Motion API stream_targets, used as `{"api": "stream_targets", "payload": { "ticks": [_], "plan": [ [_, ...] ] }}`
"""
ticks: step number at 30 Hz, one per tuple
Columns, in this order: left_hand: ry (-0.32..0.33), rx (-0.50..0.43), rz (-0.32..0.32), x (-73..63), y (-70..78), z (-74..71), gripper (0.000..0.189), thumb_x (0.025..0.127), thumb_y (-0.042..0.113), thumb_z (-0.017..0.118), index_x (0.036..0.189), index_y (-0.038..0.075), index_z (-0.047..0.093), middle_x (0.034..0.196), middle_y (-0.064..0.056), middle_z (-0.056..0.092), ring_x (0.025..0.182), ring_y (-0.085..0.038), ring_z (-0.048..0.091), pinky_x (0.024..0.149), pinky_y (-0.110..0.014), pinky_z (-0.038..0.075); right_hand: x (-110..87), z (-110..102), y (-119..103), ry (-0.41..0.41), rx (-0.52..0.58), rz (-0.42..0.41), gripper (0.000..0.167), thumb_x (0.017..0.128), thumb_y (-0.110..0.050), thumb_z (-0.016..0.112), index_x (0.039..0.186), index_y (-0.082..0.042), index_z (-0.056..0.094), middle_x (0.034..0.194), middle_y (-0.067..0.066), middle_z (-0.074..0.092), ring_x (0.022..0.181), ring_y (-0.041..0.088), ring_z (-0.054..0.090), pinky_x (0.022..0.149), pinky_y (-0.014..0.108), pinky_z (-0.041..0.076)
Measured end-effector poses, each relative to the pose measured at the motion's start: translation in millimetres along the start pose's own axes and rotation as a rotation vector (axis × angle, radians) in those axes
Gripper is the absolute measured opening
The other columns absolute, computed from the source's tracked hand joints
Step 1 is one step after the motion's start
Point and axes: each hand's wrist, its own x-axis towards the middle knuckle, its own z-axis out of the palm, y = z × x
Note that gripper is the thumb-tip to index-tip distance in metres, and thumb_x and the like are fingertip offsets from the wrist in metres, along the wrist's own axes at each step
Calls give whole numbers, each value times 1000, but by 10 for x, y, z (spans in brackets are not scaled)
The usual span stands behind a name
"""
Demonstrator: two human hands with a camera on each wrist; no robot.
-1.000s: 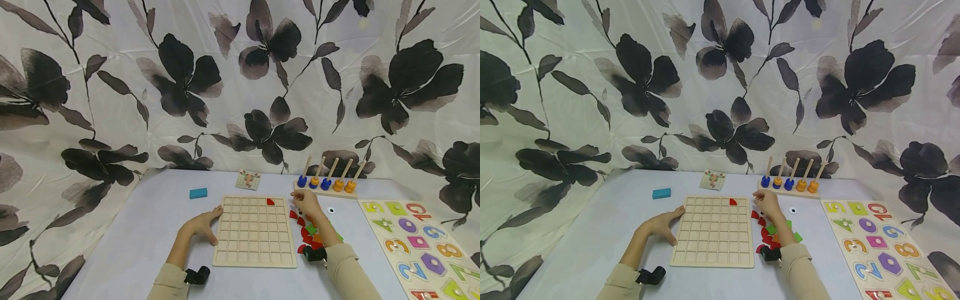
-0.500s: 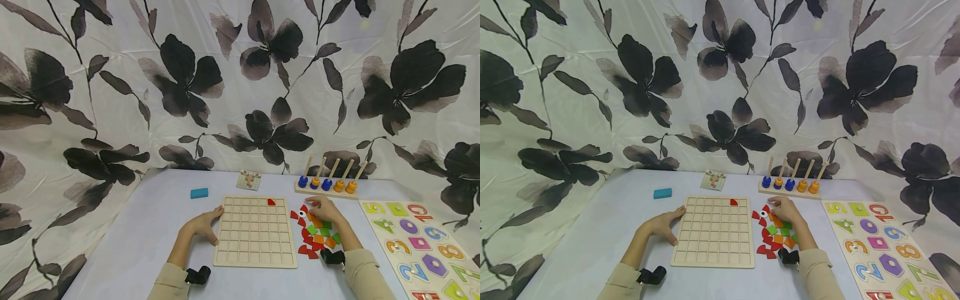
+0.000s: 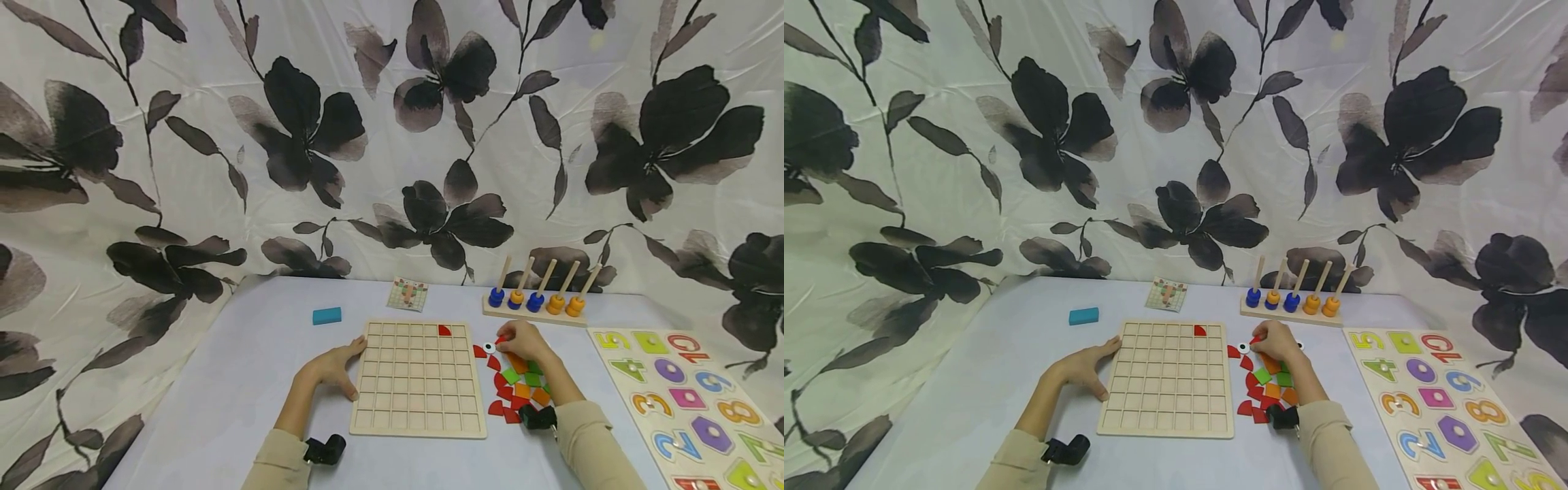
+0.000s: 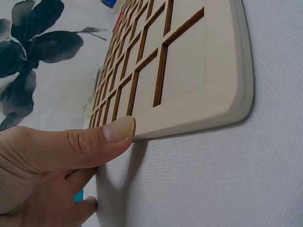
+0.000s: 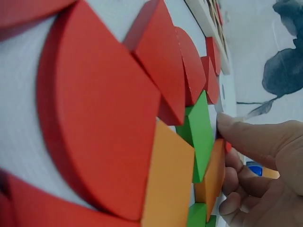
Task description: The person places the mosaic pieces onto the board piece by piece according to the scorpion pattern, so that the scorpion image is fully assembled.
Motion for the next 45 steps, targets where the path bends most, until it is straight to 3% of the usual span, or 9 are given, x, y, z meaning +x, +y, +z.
{"api": "stream_targets", "payload": {
  "ticks": [7,11,16,19,24,30,45],
  "plan": [
    [1,-2,-4,-1,8,-9,108,51,2,88,145,1,33,154,-13,22,141,-34,21,112,-50,22,37,10,40,14,90,54,24,76,-7,75,93,5,63,76,6,59,67,17,50,60,25,45],
    [7,-2,-8,-6,11,-15,108,51,2,88,145,1,34,154,-13,23,141,-34,21,112,-50,22,48,-1,-6,9,73,12,23,77,-3,72,96,7,63,82,13,62,73,22,55,67,32,51],
    [9,-3,-10,-13,16,-22,108,51,2,88,144,1,34,154,-13,23,141,-34,21,112,-50,22,104,84,-173,81,62,-45,25,83,-2,63,105,10,63,94,22,63,86,32,60,80,44,53],
    [9,-4,-4,-11,14,-23,108,51,2,88,144,1,34,154,-14,23,141,-34,22,112,-49,22,186,192,-313,123,124,-67,26,84,-4,63,105,11,62,91,20,62,83,30,60,74,39,54],
    [3,-7,4,-5,12,-21,108,51,1,88,144,0,33,154,-14,23,141,-34,21,112,-49,22,350,403,-489,121,213,-110,25,82,-4,67,101,11,64,83,14,63,75,22,59,63,28,49],
    [-3,-15,8,1,12,1,108,52,2,88,144,0,33,154,-15,22,141,-34,21,112,-49,22,440,567,-619,132,148,-104,21,78,-5,71,95,8,68,80,10,66,74,20,60,66,29,51],
    [5,-20,4,-4,14,10,108,50,1,88,144,0,34,154,-15,23,141,-34,21,112,-49,22,473,608,-763,111,99,-51,21,72,-3,76,91,6,71,78,11,69,74,21,61,65,31,51]
  ]
}}
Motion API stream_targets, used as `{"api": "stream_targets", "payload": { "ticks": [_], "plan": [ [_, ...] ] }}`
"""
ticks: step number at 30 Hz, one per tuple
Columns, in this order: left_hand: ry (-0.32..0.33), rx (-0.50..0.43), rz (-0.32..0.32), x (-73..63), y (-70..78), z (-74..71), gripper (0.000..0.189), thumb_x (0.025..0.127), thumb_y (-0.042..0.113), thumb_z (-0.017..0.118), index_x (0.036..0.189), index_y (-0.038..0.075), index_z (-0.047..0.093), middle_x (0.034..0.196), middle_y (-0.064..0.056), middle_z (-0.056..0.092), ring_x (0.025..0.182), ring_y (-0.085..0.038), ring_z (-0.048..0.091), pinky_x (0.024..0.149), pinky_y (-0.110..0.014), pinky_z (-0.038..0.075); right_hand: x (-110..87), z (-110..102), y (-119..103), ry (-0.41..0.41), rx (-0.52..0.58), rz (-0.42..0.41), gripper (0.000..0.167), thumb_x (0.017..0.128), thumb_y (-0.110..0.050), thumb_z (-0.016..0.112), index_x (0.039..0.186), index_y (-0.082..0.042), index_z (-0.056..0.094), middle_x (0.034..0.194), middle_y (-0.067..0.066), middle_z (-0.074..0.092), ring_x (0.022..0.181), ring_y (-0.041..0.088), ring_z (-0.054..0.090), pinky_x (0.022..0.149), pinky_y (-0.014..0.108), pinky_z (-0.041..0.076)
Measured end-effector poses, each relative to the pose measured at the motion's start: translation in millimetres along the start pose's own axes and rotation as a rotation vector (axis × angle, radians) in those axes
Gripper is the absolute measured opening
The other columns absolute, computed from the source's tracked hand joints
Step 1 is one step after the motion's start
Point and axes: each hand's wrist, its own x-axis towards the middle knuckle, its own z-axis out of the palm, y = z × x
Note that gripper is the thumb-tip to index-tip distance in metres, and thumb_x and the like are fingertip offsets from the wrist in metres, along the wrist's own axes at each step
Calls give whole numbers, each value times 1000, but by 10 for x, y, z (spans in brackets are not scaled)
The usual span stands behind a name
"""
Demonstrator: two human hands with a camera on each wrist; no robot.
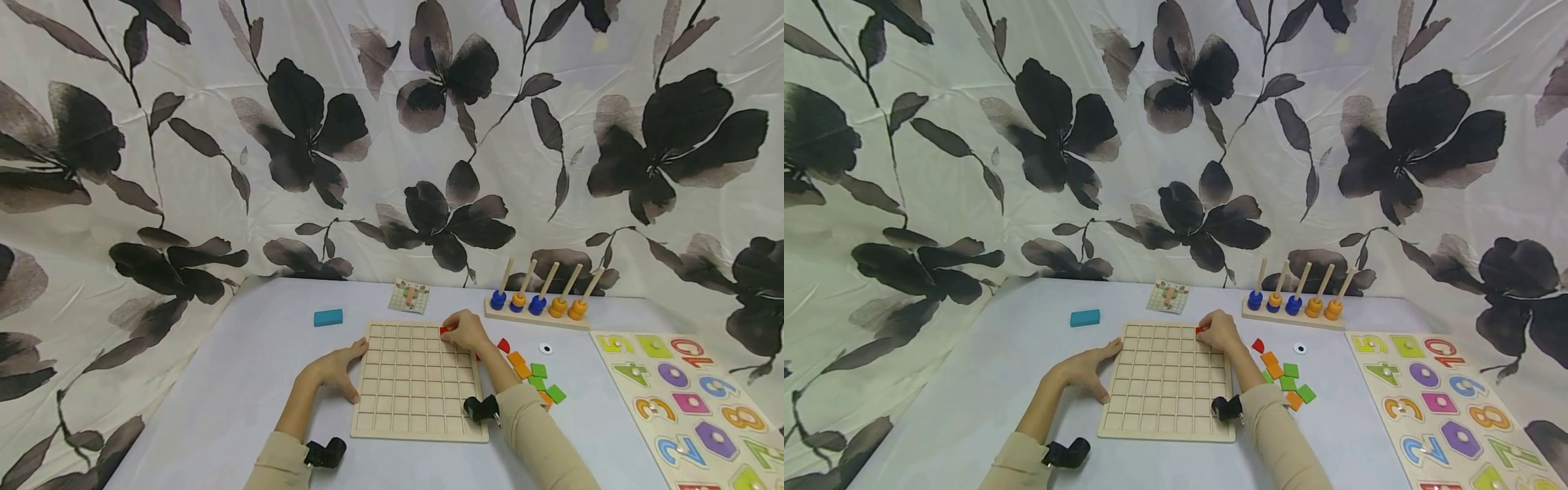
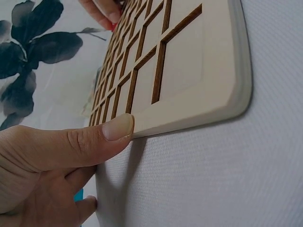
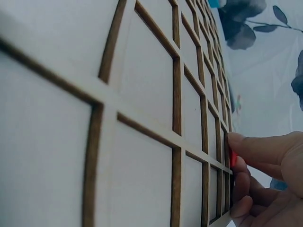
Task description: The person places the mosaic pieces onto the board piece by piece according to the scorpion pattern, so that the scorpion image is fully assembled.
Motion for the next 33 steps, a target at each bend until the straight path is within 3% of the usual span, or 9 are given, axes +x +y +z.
{"api": "stream_targets", "payload": {
  "ticks": [8,16,21,26,30,33],
  "plan": [
    [7,4,-1,-17,0,11,107,50,1,88,144,-1,35,153,-15,24,140,-35,23,112,-51,23,-20,25,3,6,80,34,22,71,0,76,92,6,72,72,4,64,70,14,54,60,24,45],
    [12,11,-9,-17,14,14,108,50,3,89,143,-1,35,153,-15,25,140,-35,24,111,-51,24,-34,-42,41,-29,80,-9,14,76,-5,74,86,4,71,75,8,67,69,15,55,60,26,46],
    [2,14,-4,2,17,0,108,50,3,89,144,-1,34,153,-15,24,140,-35,23,111,-51,24,-27,-135,74,-34,169,-33,19,85,-1,63,101,8,68,87,18,68,70,20,62,63,30,54],
    [-6,17,1,3,16,-10,108,51,3,89,144,-1,34,153,-16,24,140,-35,23,111,-51,23,-14,-169,92,-67,243,1,30,92,3,49,119,7,61,94,21,64,70,21,60,57,24,49],
    [-5,22,-1,2,10,-10,108,51,3,89,144,0,34,153,-15,23,140,-35,23,111,-51,23,4,-166,97,-80,194,-10,29,92,4,49,117,5,63,97,20,64,71,18,55,56,22,43],
    [-1,21,-3,3,8,-8,108,51,3,89,144,0,34,153,-15,23,140,-35,23,111,-51,23,22,-155,97,-96,241,8,26,90,5,52,115,9,60,102,23,60,75,19,60,63,25,52]
  ]
}}
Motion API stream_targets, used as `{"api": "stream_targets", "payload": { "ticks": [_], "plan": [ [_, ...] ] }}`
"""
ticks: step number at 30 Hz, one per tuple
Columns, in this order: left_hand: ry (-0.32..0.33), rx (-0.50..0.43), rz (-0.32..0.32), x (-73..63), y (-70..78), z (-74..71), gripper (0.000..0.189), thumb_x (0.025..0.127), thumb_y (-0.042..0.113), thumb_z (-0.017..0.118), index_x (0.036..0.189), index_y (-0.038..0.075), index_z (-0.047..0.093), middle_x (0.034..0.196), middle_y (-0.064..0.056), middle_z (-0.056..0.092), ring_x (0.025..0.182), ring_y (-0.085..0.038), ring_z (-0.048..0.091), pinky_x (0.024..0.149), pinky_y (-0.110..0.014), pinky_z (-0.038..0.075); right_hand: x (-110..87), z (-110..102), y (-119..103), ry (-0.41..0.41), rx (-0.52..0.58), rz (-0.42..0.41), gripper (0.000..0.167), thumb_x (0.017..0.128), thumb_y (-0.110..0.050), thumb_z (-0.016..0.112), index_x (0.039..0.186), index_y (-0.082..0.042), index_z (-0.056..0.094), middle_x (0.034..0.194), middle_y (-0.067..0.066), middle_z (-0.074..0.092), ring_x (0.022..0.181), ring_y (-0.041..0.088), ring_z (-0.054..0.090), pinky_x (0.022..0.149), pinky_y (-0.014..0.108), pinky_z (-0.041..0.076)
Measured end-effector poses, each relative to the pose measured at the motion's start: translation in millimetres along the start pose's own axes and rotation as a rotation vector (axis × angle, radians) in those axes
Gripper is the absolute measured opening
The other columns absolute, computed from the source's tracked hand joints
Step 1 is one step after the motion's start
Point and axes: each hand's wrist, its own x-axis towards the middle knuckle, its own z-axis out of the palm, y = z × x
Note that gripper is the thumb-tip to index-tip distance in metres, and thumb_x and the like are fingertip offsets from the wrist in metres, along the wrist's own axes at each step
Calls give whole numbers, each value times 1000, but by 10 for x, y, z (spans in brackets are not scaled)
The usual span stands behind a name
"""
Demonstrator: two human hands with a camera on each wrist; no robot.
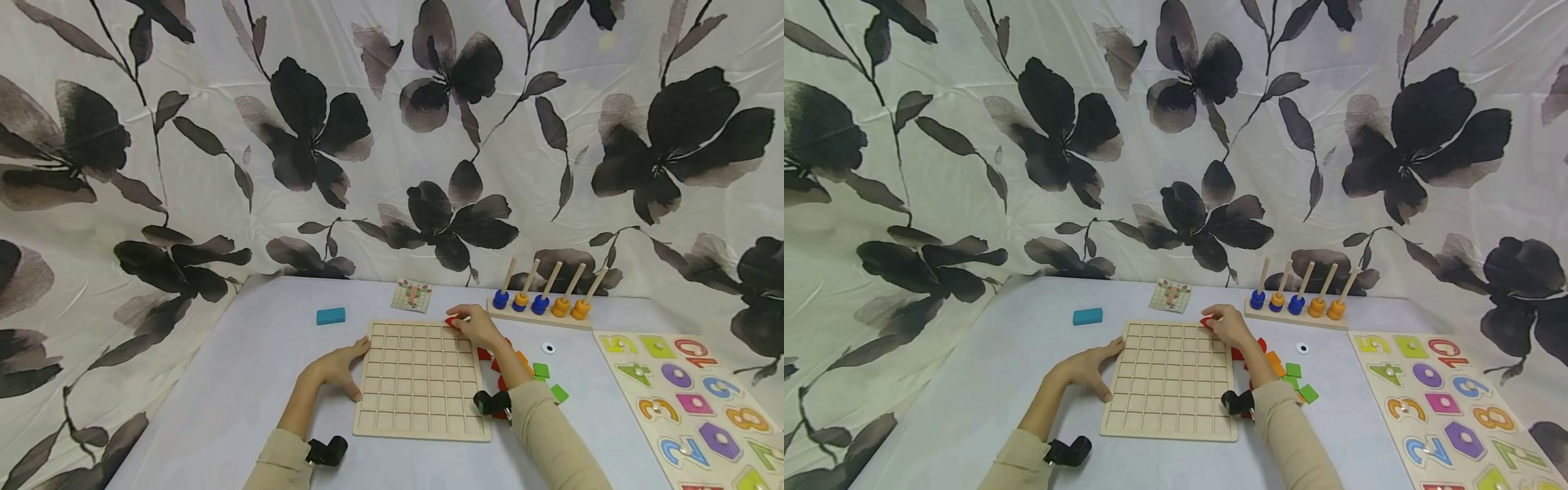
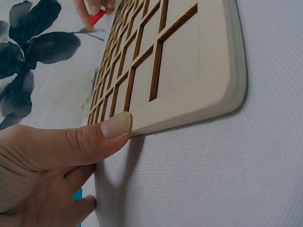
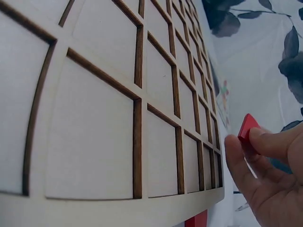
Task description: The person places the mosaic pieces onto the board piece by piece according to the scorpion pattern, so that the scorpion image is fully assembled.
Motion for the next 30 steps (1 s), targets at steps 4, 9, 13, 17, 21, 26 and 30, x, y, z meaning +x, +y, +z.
{"api": "stream_targets", "payload": {
  "ticks": [4,9,13,17,21,26,30],
  "plan": [
    [4,-8,-1,0,6,-4,108,51,3,89,144,-1,34,153,-16,24,140,-35,22,111,-51,23,35,12,-1,2,100,56,20,89,5,55,108,11,58,99,23,57,72,20,65,66,28,57],
    [7,-12,0,-5,7,-5,108,50,2,89,143,-2,34,153,-16,24,140,-35,22,112,-51,23,32,26,-10,53,-23,1,17,87,2,59,102,8,65,93,18,65,73,17,61,61,25,54],
    [5,-11,-4,-5,1,3,108,51,3,89,144,-1,34,154,-16,23,140,-35,22,112,-51,23,9,63,29,81,-146,-55,15,86,0,62,99,5,68,88,16,69,79,24,63,65,30,52],
    [7,-14,-8,-1,2,9,108,50,3,89,144,-1,34,154,-15,23,140,-35,22,112,-51,23,3,110,71,107,-185,-56,15,86,-3,64,96,4,71,90,17,71,86,28,65,72,36,53],
    [10,-10,-12,3,7,13,109,50,4,90,143,-1,35,153,-15,24,140,-35,22,111,-51,23,-6,131,71,152,-187,-31,14,84,-3,66,93,4,73,95,19,70,90,31,65,75,40,54],
    [15,-11,-19,10,5,19,109,49,4,90,143,-1,35,153,-15,24,140,-35,22,111,-51,24,1,146,64,149,-229,-47,12,83,0,66,90,4,74,93,19,71,88,30,66,72,37,54],
    [15,-9,-21,9,-2,19,109,49,4,90,143,-1,35,153,-15,24,140,-34,22,111,-50,24,-1,155,43,116,-272,-74,10,80,2,67,84,1,76,86,15,72,86,28,66,73,37,54]
  ]
}}
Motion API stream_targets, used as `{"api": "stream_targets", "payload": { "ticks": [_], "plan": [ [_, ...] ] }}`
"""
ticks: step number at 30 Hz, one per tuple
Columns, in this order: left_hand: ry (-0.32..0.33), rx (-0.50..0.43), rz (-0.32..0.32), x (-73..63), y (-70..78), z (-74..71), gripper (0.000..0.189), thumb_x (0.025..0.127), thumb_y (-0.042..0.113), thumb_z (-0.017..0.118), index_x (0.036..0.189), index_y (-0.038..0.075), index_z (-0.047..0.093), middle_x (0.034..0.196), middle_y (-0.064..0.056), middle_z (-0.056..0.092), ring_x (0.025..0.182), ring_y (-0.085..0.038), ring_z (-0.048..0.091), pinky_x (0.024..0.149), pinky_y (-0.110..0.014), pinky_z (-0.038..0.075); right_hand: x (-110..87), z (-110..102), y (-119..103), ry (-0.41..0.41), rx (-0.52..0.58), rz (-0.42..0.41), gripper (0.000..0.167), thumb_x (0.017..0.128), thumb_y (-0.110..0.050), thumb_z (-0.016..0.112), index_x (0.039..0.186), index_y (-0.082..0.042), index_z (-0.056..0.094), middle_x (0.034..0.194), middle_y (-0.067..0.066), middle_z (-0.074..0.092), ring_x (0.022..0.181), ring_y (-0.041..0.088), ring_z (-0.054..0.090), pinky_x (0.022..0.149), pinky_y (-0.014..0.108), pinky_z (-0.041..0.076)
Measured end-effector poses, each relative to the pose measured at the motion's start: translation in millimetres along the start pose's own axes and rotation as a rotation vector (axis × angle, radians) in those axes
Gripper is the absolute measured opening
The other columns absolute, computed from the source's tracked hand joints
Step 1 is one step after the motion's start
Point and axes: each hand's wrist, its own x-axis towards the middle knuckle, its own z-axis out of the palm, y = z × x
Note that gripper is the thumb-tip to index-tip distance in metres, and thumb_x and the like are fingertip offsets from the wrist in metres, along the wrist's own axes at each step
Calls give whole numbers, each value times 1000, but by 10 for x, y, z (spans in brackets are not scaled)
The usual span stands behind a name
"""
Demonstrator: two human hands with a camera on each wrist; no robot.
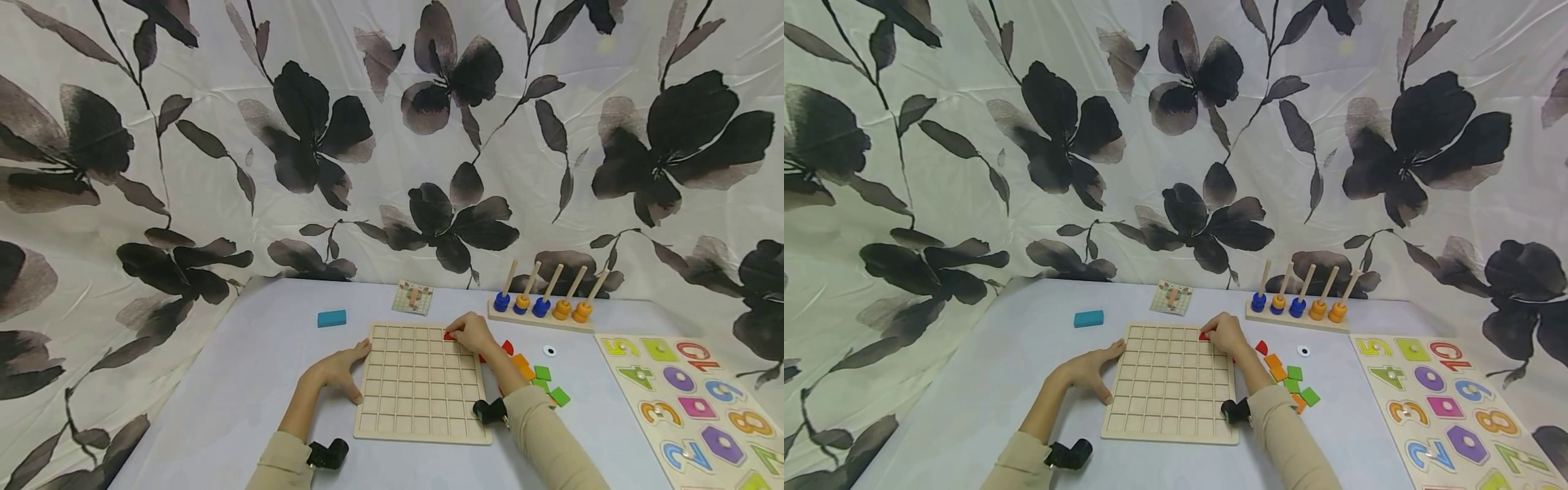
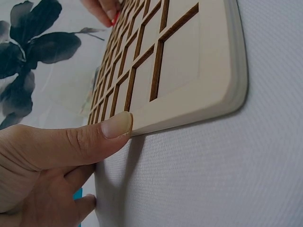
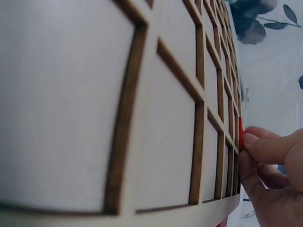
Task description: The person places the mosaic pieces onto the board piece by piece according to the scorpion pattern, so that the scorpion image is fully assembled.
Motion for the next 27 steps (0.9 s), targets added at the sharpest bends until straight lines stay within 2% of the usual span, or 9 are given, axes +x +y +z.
{"api": "stream_targets", "payload": {
  "ticks": [7,11,15,19,22,27],
  "plan": [
    [-10,-10,6,-1,-7,11,109,50,4,90,144,-1,34,154,-15,23,141,-34,22,112,-50,23,-69,-66,36,-68,73,-26,6,77,1,71,81,0,75,81,11,72,79,21,65,69,32,53],
    [-13,-10,12,-7,-5,18,109,50,4,90,143,-1,34,153,-15,24,141,-35,22,112,-50,23,-172,-173,131,-115,197,-41,11,82,-2,67,91,3,73,90,13,71,83,20,64,71,28,52],
    [-7,-14,8,-8,3,20,108,49,4,90,143,-2,35,153,-15,24,140,-34,22,112,-50,23,-328,-399,176,-98,292,-16,22,87,0,61,106,11,65,99,22,68,90,28,64,72,26,52],
    [-5,-5,2,-4,3,20,108,49,4,90,143,-1,35,153,-15,24,141,-34,22,112,-49,23,-433,-573,370,-20,216,45,26,87,1,60,110,13,61,101,24,66,89,31,63,73,28,54],
    [-3,4,-6,-4,1,15,109,49,4,90,143,-1,35,154,-14,24,141,-34,22,112,-49,23,-509,-660,482,24,141,130,26,87,-2,61,110,10,62,100,23,65,88,31,62,74,33,55],
    [-3,-1,-12,4,-3,9,110,49,5,90,144,-1,34,154,-14,24,141,-34,22,112,-50,23,-586,-739,591,30,90,237,29,85,-6,64,110,11,62,96,23,65,86,30,61,76,38,55]
  ]
}}
